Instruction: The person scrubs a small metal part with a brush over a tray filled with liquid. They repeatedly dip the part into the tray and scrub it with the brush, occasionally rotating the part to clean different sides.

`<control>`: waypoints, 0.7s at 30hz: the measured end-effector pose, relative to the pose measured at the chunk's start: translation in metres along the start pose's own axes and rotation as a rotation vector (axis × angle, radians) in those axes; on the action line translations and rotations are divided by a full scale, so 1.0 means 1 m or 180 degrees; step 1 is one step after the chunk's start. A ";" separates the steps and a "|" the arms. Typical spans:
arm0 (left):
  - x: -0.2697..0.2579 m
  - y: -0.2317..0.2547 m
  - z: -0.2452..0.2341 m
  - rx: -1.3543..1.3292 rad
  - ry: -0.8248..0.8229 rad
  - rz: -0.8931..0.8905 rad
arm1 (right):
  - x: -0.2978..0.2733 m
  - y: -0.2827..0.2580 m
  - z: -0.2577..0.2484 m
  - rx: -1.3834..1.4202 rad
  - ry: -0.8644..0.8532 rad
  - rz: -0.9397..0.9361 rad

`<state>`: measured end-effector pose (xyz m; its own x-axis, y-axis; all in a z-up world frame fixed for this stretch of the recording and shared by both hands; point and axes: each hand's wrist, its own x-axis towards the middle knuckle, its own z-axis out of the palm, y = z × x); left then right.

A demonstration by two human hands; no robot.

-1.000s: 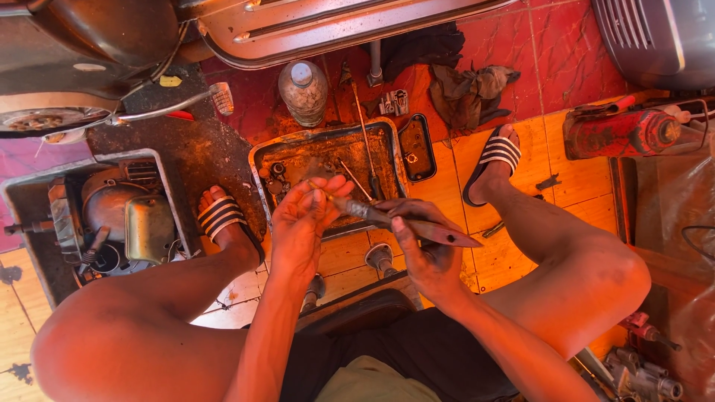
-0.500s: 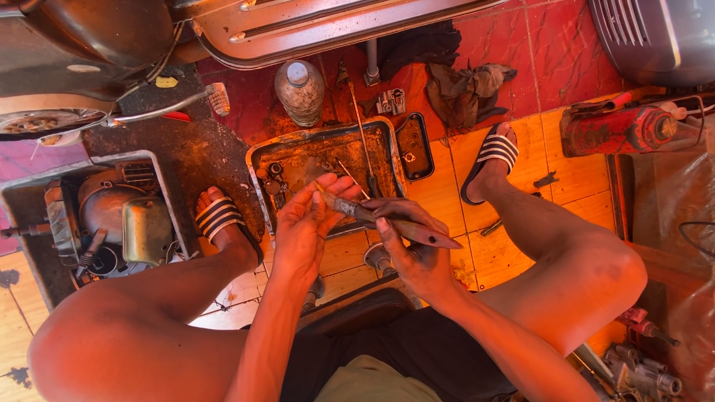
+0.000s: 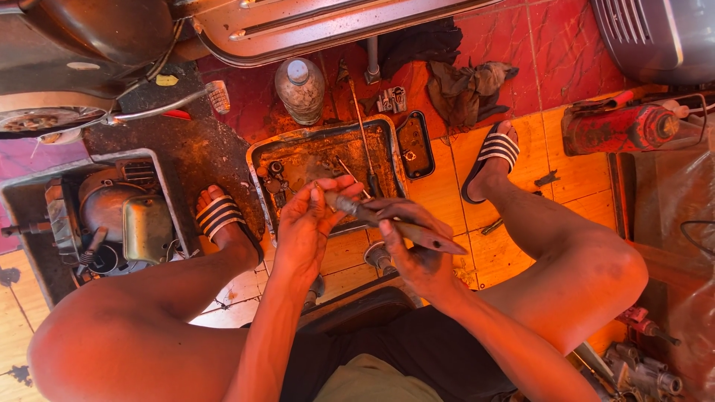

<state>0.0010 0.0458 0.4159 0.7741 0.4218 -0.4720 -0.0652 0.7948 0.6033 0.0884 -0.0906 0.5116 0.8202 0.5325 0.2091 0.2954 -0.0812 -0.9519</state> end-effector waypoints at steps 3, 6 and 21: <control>0.001 -0.001 -0.003 -0.0085 0.0009 0.0057 | -0.002 0.000 0.001 -0.0067 -0.0165 -0.0015; -0.001 0.001 -0.002 -0.0202 0.0007 0.0029 | -0.002 0.001 0.001 -0.0058 -0.0096 -0.0022; 0.001 0.002 -0.007 -0.0080 0.0625 -0.0237 | 0.000 0.001 0.001 -0.0120 -0.0338 -0.0127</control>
<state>-0.0028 0.0506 0.4125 0.6400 0.4364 -0.6324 -0.0299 0.8366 0.5470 0.0887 -0.0898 0.5108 0.7516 0.6219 0.2199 0.3466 -0.0886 -0.9338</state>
